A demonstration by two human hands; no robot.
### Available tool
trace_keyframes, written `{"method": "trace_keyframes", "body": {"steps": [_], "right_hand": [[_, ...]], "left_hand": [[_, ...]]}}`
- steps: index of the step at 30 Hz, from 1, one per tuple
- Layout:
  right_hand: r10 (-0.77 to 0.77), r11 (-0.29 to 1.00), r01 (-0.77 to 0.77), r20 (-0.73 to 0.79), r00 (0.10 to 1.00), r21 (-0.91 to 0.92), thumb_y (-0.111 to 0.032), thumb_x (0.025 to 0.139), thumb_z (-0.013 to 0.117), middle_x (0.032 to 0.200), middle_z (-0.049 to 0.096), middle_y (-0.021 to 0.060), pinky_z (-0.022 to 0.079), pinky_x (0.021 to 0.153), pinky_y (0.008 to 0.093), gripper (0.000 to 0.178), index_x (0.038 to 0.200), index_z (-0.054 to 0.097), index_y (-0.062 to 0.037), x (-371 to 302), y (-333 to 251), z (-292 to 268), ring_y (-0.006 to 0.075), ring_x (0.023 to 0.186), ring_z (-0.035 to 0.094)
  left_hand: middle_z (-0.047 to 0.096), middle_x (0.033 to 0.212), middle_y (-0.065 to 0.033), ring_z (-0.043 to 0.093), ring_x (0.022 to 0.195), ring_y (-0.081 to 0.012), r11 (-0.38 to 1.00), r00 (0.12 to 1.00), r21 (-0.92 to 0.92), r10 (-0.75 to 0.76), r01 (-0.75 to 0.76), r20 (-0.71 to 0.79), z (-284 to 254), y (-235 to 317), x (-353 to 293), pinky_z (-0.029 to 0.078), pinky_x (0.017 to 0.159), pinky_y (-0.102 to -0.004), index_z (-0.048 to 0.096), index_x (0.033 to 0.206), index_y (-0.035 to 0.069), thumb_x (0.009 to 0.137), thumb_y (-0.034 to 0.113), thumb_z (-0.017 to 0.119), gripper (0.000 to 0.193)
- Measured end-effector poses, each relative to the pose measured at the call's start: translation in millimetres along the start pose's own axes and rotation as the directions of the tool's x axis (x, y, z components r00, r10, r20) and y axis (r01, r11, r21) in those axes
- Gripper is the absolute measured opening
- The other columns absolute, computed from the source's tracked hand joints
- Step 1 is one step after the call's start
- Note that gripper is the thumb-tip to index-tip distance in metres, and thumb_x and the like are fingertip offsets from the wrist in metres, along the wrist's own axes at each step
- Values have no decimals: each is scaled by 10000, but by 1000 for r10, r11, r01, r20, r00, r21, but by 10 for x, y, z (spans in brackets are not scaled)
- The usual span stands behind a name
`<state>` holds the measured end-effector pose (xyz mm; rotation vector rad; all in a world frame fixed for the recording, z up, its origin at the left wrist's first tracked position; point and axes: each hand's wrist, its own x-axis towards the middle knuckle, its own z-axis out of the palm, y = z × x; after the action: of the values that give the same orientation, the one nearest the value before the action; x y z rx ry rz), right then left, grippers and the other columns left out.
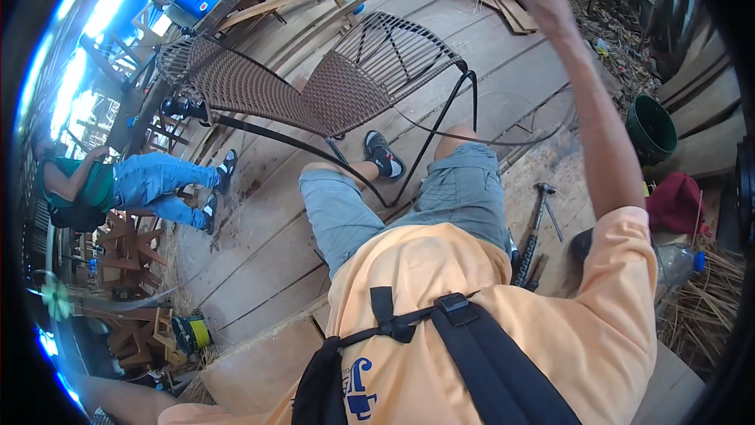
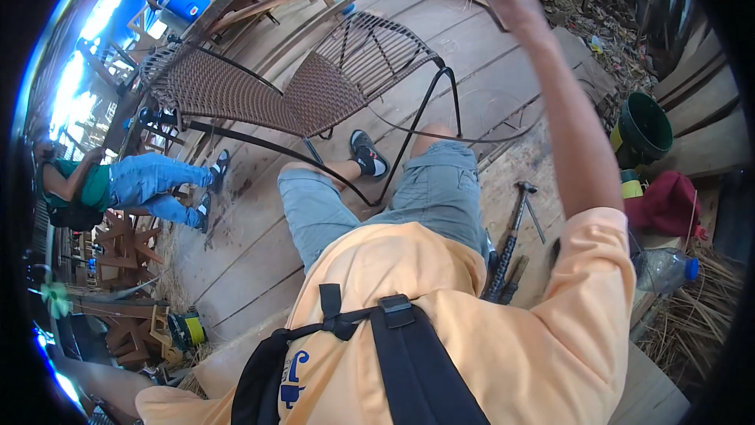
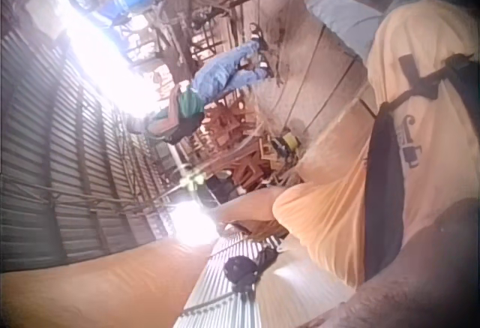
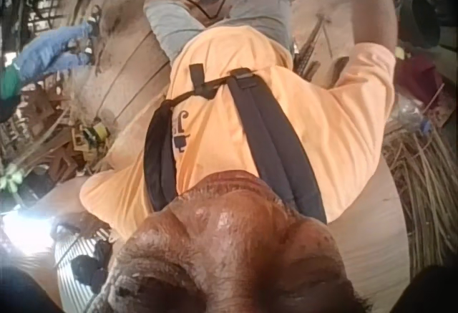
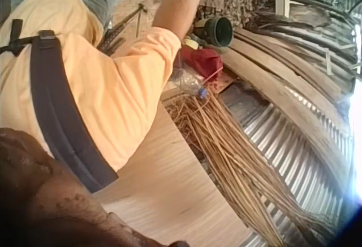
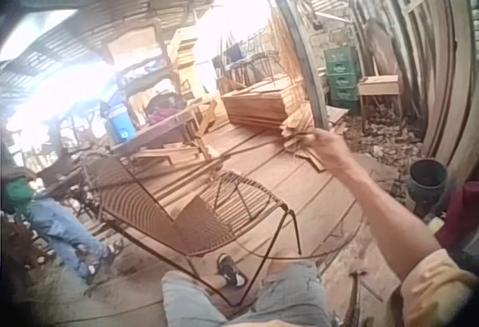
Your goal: The recorder is weaving a rattan-style chair using synthetic strips in a workshop setting.
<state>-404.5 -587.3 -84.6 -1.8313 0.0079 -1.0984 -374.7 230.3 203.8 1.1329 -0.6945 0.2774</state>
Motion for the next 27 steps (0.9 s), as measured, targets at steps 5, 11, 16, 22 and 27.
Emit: {"method": "trace_keyframes", "body": {"steps": [5,11,16,22,27], "right_hand": [[422,349,-489,-332,844,-800,-375,895,458,1168,545,178,401,910,424,387,1160,523,-99,-147,844,-1473,339,1126,481],[-73,661,73,32,997,-747,-250,857,545,1056,605,145,451,837,395,288,1090,575,-82,-131,5,-182,315,988,569],[112,988,-63,364,925,-143,-218,905,515,882,635,65,448,735,270,247,1046,589,-29,-715,-930,1134,118,786,558],[421,507,-627,465,779,592,-258,919,493,711,501,-9,387,549,234,263,897,570,-8,-1340,-284,1822,91,605,451],[670,578,-724,288,684,377,-353,901,480,599,460,-20,382,512,258,318,815,584,-64,-1283,-125,1395,90,531,419]], "left_hand": [[587,937,-132,547,924,-242,976,978,192,138,-107,-158,-441,-332,191,446,837,-387,568,922,-20,854,53,464,144],[576,951,-122,530,940,-235,979,999,-202,36,-34,7,2147,-2443,-339,407,919,-367,565,925,2,839,50,536,102],[557,1125,-145,500,1027,-188,900,862,-79,-381,428,334,3622,-4067,-822,390,893,-324,581,988,21,872,107,550,148],[584,874,-37,526,805,-79,744,703,2,-633,669,323,3795,-4714,-789,436,737,-213,560,1008,16,902,105,510,147],[569,807,-58,577,797,-214,673,786,-407,-523,618,329,3731,-4809,-332,468,779,-356,532,940,70,910,170,497,110]]}}
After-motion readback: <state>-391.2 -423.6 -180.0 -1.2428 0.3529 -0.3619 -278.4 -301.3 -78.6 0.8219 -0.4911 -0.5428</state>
